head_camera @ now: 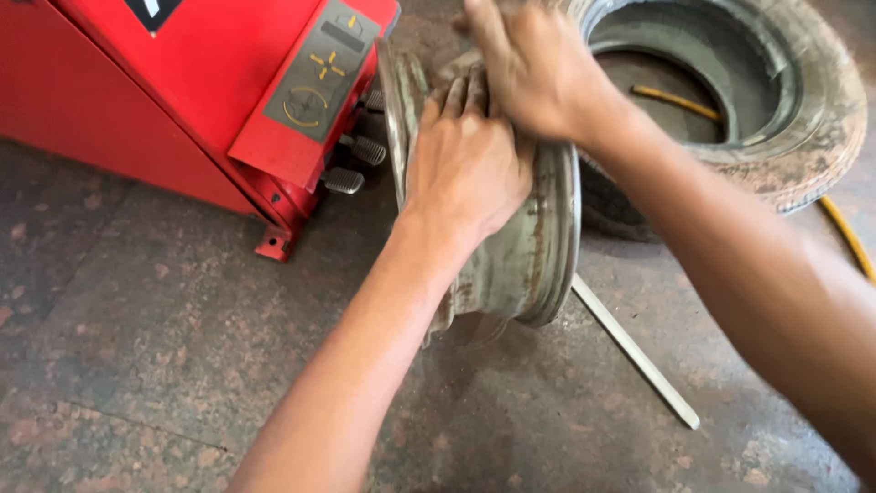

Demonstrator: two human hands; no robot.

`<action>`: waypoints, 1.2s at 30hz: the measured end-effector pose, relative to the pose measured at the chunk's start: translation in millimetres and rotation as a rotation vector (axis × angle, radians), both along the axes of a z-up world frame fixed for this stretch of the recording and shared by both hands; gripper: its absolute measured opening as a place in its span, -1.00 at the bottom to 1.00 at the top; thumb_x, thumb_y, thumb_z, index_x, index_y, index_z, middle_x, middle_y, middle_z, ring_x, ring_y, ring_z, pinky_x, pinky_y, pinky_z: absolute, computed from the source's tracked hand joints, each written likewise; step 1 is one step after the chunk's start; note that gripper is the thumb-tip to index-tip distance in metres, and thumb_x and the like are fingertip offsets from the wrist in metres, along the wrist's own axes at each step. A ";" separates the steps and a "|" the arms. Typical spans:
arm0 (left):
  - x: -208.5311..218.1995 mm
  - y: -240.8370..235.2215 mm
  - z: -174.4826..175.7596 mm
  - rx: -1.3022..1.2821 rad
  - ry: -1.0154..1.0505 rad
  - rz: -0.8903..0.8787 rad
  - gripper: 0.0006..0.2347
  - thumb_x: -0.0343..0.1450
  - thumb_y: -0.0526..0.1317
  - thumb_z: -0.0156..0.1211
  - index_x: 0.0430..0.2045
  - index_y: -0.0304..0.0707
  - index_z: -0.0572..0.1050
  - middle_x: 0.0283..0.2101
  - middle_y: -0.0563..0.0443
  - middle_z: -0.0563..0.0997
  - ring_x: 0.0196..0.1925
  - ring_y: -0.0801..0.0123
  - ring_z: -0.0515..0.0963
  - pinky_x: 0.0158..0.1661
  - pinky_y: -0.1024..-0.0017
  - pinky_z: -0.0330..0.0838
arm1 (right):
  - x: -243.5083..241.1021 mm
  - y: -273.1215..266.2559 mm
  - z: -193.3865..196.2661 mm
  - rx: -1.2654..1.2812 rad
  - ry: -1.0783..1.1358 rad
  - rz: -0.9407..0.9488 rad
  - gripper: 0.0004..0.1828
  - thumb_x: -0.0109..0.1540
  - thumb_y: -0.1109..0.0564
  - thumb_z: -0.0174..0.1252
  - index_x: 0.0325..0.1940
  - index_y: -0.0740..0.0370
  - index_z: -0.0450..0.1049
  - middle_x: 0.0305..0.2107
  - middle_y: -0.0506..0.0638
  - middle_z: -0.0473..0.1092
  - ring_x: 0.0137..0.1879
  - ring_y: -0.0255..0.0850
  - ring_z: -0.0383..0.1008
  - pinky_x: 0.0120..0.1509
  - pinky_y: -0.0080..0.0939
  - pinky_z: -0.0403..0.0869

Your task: The person scrubs a dirty metal wheel rim with a blue abrasive pad, rotating the rim by hand to reach different areas. The person repeatedly wipes the outer and inner surfaces of the rim while holding it steady with the other hand.

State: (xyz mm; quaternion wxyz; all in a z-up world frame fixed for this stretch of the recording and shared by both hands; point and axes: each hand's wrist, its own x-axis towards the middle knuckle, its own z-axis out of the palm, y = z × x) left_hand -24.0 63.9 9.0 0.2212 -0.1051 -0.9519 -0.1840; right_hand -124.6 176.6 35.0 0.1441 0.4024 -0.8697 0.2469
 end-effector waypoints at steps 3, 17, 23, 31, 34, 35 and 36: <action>13.2 -0.7 -1.7 -0.150 -0.254 -0.020 -0.68 0.44 -0.27 0.06 0.06 -0.38 0.53 0.22 -0.37 0.49 0.50 -0.01 0.28 0.52 -0.13 -0.20 | 51.7 2.3 10.6 0.243 -0.151 -0.077 -0.32 0.54 -0.09 -0.47 -0.07 0.37 0.54 -0.42 0.38 0.51 -0.06 0.21 0.56 0.54 0.19 0.08; 151.9 8.2 -110.6 0.554 -0.077 0.432 -0.68 0.55 -0.20 0.02 -0.09 -0.69 0.46 -0.37 -0.42 0.61 -0.40 -0.08 0.65 -0.42 0.08 0.49 | 51.4 -14.9 1.5 0.408 0.354 0.014 -0.37 0.52 -0.21 -0.22 0.20 0.36 0.53 0.17 0.37 0.42 0.30 0.22 0.37 0.40 0.11 0.15; 132.9 -10.4 -63.9 0.574 -0.220 0.340 -0.70 0.55 -0.13 -0.10 -0.19 -0.45 0.50 -0.58 -0.31 0.62 -0.58 -0.04 0.68 -0.53 0.10 0.51 | 58.1 -15.9 8.5 0.453 0.180 -0.060 -0.33 0.52 -0.22 -0.31 0.22 0.36 0.51 0.18 0.33 0.41 0.37 0.15 0.33 0.55 0.19 0.03; 74.5 -36.1 0.4 0.481 -0.004 0.295 -0.74 0.55 -0.18 0.00 -0.10 -0.50 0.44 -0.23 -0.50 0.58 -0.17 -0.29 0.59 -0.18 -0.09 0.45 | 188.6 4.2 -23.4 0.533 0.322 -0.307 -0.24 0.45 -0.27 -0.33 0.51 0.35 0.21 0.30 0.35 0.31 0.49 0.11 0.21 0.65 0.12 -0.10; 43.4 -42.6 -4.8 0.387 0.011 0.256 -0.72 0.53 -0.25 0.02 -0.02 -0.60 0.39 -0.03 -0.49 0.53 0.01 -0.21 0.55 -0.03 -0.04 0.44 | 214.2 5.2 -30.8 0.513 0.327 -0.342 -0.22 0.42 -0.27 -0.29 0.44 0.42 0.24 0.31 0.38 0.31 0.51 0.15 0.21 0.65 0.11 -0.09; 36.3 -45.5 -5.2 0.353 -0.051 0.271 -0.72 0.53 -0.26 0.02 0.01 -0.61 0.38 0.01 -0.47 0.51 0.05 -0.18 0.54 0.02 -0.03 0.42 | 212.8 3.3 -31.1 0.492 0.338 -0.339 -0.23 0.42 -0.27 -0.28 0.41 0.44 0.24 0.31 0.39 0.31 0.51 0.16 0.22 0.65 0.12 -0.09; 32.0 -45.2 -5.6 0.353 -0.039 0.281 -0.73 0.52 -0.26 0.02 -0.01 -0.59 0.40 0.01 -0.45 0.52 0.05 -0.19 0.54 0.01 -0.06 0.41 | 193.6 3.2 -28.3 0.492 0.307 -0.334 -0.27 0.44 -0.25 -0.27 0.43 0.41 0.26 0.31 0.37 0.31 0.50 0.15 0.23 0.65 0.14 -0.09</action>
